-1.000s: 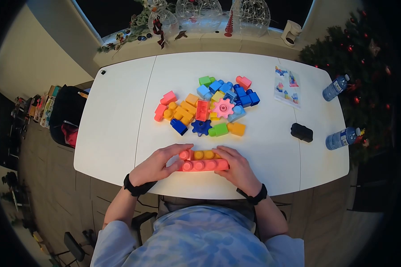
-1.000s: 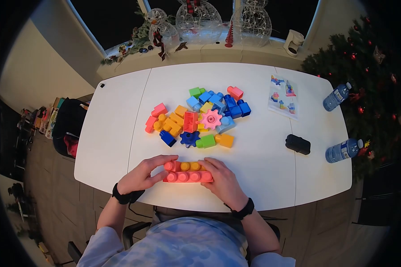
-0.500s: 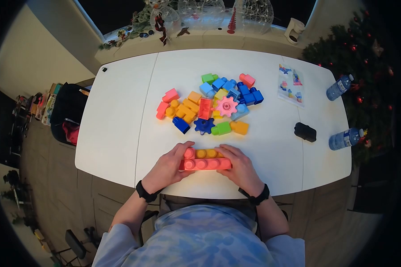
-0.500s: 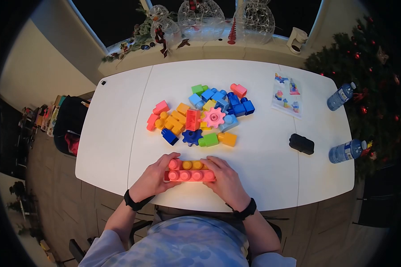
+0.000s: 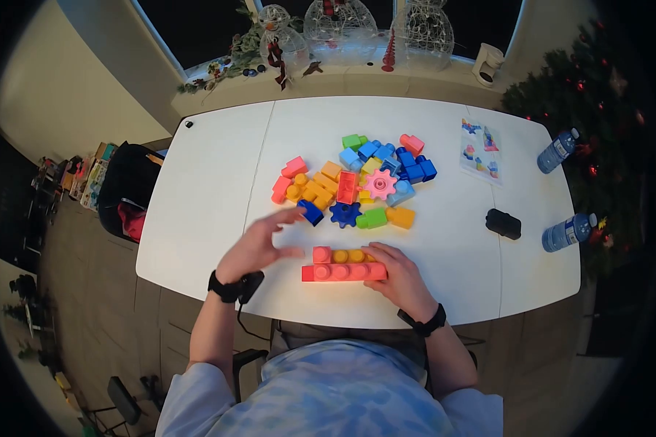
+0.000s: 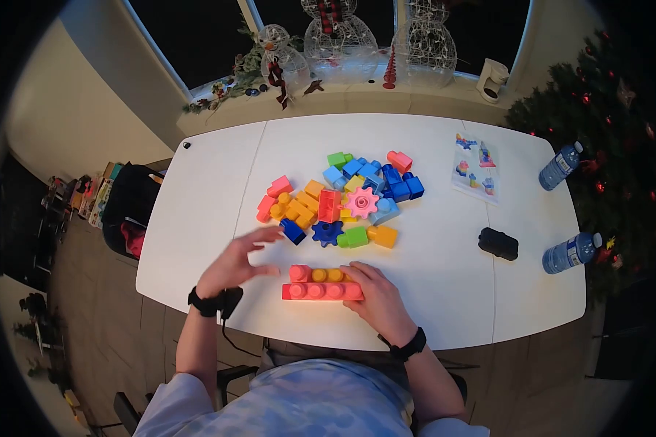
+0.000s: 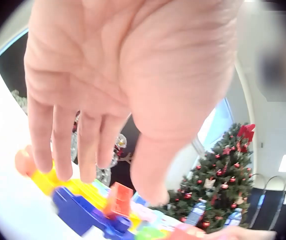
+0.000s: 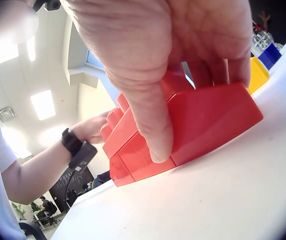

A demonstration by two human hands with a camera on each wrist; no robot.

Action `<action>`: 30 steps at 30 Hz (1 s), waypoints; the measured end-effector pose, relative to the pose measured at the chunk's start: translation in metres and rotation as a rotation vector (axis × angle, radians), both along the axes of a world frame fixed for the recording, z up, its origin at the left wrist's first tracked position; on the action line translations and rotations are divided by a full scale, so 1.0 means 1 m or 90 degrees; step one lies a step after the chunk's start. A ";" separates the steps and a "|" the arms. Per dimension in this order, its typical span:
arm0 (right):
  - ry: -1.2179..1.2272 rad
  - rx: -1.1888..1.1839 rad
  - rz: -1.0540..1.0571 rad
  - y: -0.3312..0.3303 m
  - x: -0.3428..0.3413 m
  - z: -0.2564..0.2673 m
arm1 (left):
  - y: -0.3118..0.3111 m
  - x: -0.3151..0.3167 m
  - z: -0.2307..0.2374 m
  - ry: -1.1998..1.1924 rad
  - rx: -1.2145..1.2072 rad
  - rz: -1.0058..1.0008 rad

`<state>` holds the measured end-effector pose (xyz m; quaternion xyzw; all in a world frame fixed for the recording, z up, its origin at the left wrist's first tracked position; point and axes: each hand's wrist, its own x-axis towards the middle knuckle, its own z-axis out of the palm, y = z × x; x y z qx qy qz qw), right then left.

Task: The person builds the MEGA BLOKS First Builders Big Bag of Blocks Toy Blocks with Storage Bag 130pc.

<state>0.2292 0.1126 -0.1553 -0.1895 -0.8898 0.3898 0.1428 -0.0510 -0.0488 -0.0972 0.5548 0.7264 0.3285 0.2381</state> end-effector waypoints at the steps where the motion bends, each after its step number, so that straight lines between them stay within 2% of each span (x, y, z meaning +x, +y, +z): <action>1: 0.004 -0.004 0.003 0.000 0.001 -0.001 | 0.007 -0.019 -0.008 0.008 -0.011 0.095; 2: 0.003 -0.004 0.004 -0.001 0.001 -0.001 | 0.016 -0.031 -0.014 0.007 -0.011 0.096; 4: -0.003 0.001 0.003 0.000 0.000 0.000 | 0.030 -0.050 -0.026 0.158 -0.034 0.302; 9: 0.004 0.004 -0.001 0.000 0.001 -0.002 | 0.045 -0.066 -0.058 0.136 -0.035 0.324; 12: 0.003 0.000 0.000 -0.001 0.001 -0.003 | 0.039 -0.067 -0.054 0.124 -0.004 0.357; 15: -0.001 0.001 0.001 0.000 0.001 -0.003 | 0.029 -0.053 -0.025 0.100 0.032 0.381; 17: -0.005 0.001 0.001 0.000 0.001 -0.003 | 0.024 -0.028 0.000 0.084 0.168 0.318; 19: 0.006 0.016 0.004 0.000 0.001 -0.003 | 0.023 0.012 0.029 0.093 0.169 0.166; 21: 0.008 0.020 0.002 0.000 0.000 -0.008 | 0.024 0.048 0.042 0.157 0.130 0.082; 24: 0.016 0.029 -0.001 0.000 0.000 -0.009 | 0.028 0.072 0.044 0.109 0.117 0.042; 26: 0.019 0.035 -0.004 0.000 0.001 -0.006 | 0.031 0.074 0.040 0.140 0.097 -0.039; 30: 0.018 0.031 -0.006 0.000 0.000 -0.006 | 0.035 0.071 0.032 0.160 0.068 -0.104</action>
